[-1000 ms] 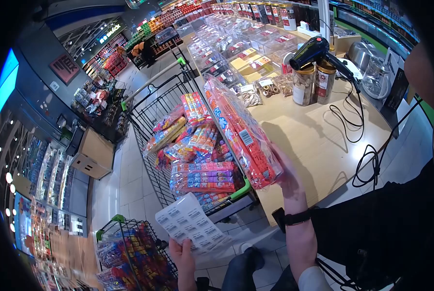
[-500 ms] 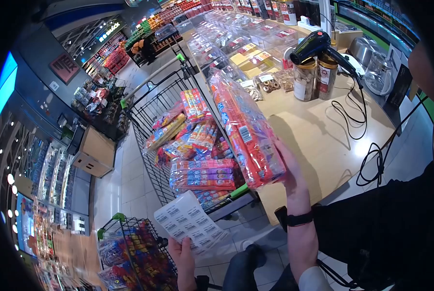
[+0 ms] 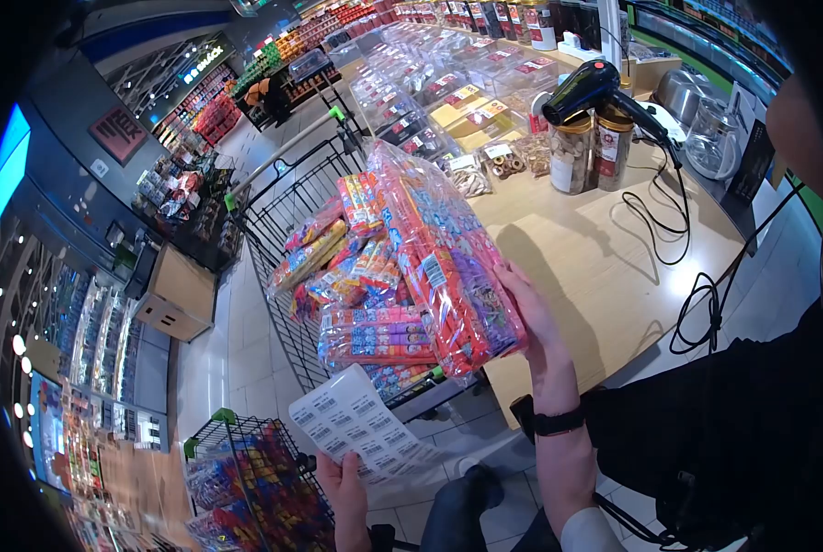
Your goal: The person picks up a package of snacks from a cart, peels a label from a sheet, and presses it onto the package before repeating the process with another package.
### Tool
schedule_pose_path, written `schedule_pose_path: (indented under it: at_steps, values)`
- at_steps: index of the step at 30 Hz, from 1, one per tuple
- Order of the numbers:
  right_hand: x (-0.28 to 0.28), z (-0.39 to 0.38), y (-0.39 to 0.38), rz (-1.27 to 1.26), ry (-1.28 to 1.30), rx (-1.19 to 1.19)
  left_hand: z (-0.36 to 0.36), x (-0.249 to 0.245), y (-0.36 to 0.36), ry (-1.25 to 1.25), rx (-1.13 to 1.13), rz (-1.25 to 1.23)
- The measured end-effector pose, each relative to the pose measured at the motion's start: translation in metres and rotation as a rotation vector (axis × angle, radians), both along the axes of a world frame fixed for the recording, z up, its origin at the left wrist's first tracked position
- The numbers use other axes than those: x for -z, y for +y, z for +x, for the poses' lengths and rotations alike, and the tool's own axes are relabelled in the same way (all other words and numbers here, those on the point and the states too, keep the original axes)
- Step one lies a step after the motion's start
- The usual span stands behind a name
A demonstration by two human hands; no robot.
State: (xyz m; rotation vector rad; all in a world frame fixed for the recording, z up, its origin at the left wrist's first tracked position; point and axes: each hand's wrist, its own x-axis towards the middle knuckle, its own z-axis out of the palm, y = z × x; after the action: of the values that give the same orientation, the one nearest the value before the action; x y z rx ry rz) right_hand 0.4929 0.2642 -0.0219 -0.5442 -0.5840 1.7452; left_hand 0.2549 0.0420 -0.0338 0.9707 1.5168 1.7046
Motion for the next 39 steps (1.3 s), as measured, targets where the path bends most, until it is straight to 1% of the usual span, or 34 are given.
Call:
schedule_pose_path:
  at_steps: [3,5,7,11,13,16,23,25,28,31,35,37,39]
  values:
    - [0.002,-0.002,-0.001,-0.001,0.013,0.006,-0.003,0.001,-0.002,0.041,0.015,-0.016]
    - [-0.002,-0.002,-0.005,-0.011,0.018,0.020,-0.004,0.003,-0.003,0.026,0.010,-0.015]
    - [-0.008,-0.003,-0.011,-0.027,0.088,0.037,-0.004,0.004,-0.004,0.011,0.005,-0.014]
    - [0.000,-0.002,-0.011,-0.052,0.154,0.020,-0.004,0.005,-0.006,0.018,0.004,-0.014]
    - [0.005,-0.002,-0.012,0.017,0.177,0.022,-0.004,0.006,-0.008,0.025,0.011,-0.009]
    - [0.002,0.000,-0.017,0.055,0.161,0.026,-0.006,0.011,-0.011,0.026,0.031,0.011]
    - [-0.017,0.000,-0.029,0.040,0.184,0.055,-0.007,0.008,-0.017,0.005,0.058,0.021]
    - [-0.021,-0.001,-0.033,0.057,0.147,0.094,-0.009,0.010,-0.018,0.008,0.065,0.017]
    - [-0.012,-0.003,-0.028,0.016,0.170,0.051,-0.010,0.011,-0.021,0.027,0.060,0.019]
    - [0.009,-0.006,-0.016,-0.004,0.204,-0.004,-0.009,0.010,-0.021,0.036,0.049,0.008]
    - [0.008,-0.007,-0.015,-0.014,0.218,-0.017,-0.006,0.007,-0.019,0.035,0.028,0.003]
    - [0.002,-0.007,-0.017,-0.020,0.207,0.015,-0.006,0.007,-0.019,0.027,0.013,-0.002]
    - [0.004,-0.007,-0.016,-0.023,0.201,0.016,-0.011,0.011,-0.020,0.061,0.032,-0.004]
